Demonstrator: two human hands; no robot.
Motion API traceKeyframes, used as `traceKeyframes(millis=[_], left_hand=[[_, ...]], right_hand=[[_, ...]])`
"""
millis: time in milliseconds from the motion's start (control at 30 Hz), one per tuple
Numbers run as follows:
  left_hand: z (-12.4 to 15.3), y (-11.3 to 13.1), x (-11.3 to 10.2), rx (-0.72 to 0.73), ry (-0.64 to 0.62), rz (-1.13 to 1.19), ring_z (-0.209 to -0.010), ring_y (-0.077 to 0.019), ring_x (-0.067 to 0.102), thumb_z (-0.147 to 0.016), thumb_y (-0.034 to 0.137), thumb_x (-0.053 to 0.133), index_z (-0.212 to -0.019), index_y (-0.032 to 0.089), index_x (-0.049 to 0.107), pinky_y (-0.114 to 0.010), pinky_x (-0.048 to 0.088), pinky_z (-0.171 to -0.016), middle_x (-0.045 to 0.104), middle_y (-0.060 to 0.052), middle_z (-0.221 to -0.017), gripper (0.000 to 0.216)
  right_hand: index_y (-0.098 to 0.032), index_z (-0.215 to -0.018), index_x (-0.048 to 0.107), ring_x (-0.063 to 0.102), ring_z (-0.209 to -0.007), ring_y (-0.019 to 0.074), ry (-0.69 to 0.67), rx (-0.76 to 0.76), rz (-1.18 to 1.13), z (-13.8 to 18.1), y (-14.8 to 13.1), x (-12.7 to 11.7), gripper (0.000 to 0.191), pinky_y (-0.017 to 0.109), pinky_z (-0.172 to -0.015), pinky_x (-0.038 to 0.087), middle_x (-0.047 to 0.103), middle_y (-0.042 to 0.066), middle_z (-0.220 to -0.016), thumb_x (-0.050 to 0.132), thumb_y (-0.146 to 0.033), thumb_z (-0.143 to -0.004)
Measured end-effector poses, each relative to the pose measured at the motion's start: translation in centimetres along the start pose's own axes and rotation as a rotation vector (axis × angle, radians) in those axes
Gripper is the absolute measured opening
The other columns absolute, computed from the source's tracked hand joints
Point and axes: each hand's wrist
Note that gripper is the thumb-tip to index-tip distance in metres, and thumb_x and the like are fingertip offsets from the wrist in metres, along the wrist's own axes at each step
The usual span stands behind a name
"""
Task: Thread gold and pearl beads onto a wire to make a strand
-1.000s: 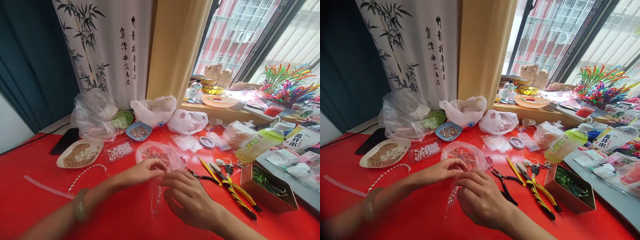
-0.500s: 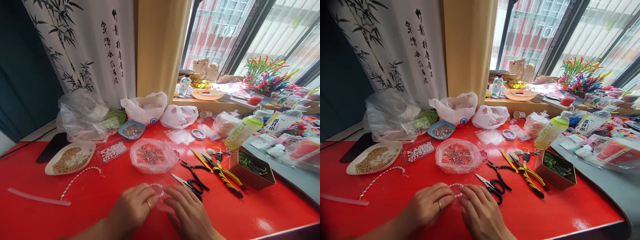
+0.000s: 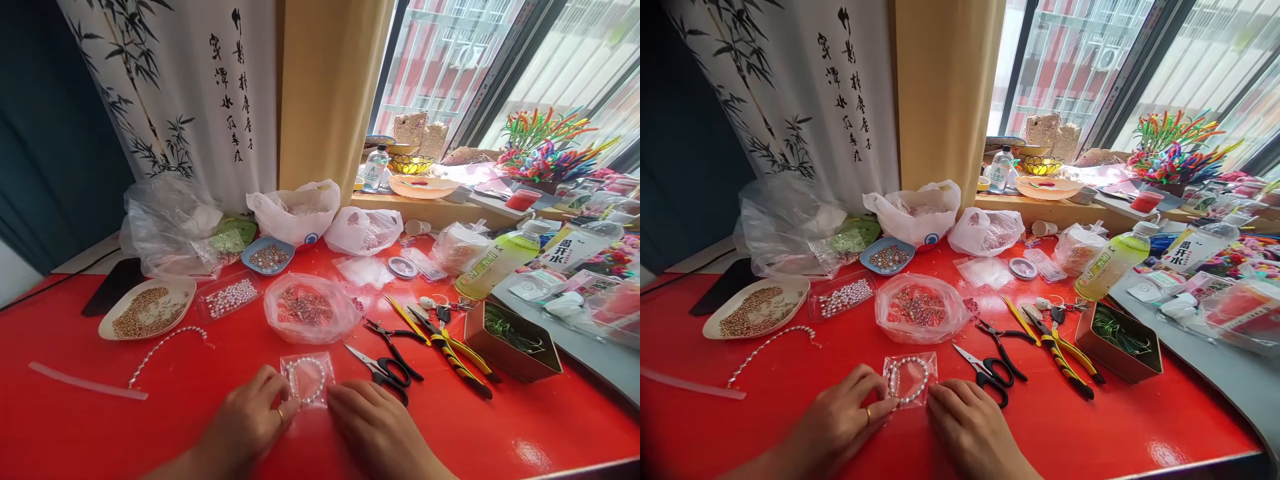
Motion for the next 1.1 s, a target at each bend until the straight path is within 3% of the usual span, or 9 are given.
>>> traceKeyframes(millis=[167,367,600,800,1100], left_hand=[[0.4,-0.3,0.1,-0.166,-0.091,0.183,-0.073,-0.0154,0.051,-0.079,0.019,0.049,-0.083,0.025,0.063,-0.021,0.045,-0.055,0.058,-0.002,-0.076,0.016],[0.1,-0.1,0.0,-0.419,-0.179,0.341,-0.078,-0.0168,0.051,-0.072,0.018,0.059,-0.07,0.019,0.06,-0.026,0.046,-0.063,0.057,-0.002,-0.08,0.003],[0.5,0.1,0.2,-0.446,-0.159,0.436,-0.082,-0.0172,0.049,-0.071,0.018,0.061,-0.065,0.02,0.062,-0.028,0.044,-0.069,0.057,-0.002,-0.082,0.006],[0.7,0.1,0.9,-0.583,-0.143,0.483,-0.087,-0.0193,0.044,-0.073,0.029,0.059,-0.064,0.022,0.062,-0.034,0.04,-0.078,0.056,-0.002,-0.084,0.012],[0.3,0.7,1.0,-0.692,-0.147,0.391,-0.089,-0.021,0.041,-0.075,0.033,0.053,-0.061,0.021,0.059,-0.036,0.035,-0.08,0.054,-0.001,-0.088,0.02]], right_hand=[[-0.018,-0.093,0.059,0.058,-0.084,0.0169,-0.014,0.114,-0.073,0.6,0.2,0.3,0.016,0.029,-0.071,0.049,0.066,0.003,-0.093,0.047,-0.016,-0.083],[-0.021,-0.074,0.059,0.058,-0.087,0.0183,-0.001,0.31,-0.084,0.1,-0.5,0.4,0.023,0.031,-0.07,0.048,0.066,0.003,-0.092,0.039,-0.019,-0.086],[-0.022,-0.077,0.058,0.056,-0.095,0.0194,-0.053,0.423,-0.07,0.5,-0.6,0.8,0.019,0.032,-0.076,0.048,0.063,0.003,-0.101,0.04,-0.02,-0.085],[-0.021,-0.071,0.056,0.055,-0.098,0.0225,-0.069,0.465,0.045,0.5,-0.8,1.1,0.021,0.037,-0.077,0.049,0.06,0.007,-0.106,0.039,-0.023,-0.084],[-0.021,-0.068,0.054,0.062,-0.087,0.0206,-0.021,0.49,0.176,0.1,-1.5,1.4,0.027,0.032,-0.067,0.052,0.062,0.007,-0.106,0.034,-0.024,-0.084]])
Point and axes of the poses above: each hand's wrist, its own z-axis away from the middle knuckle, its own x-axis out of the palm, y = z × x
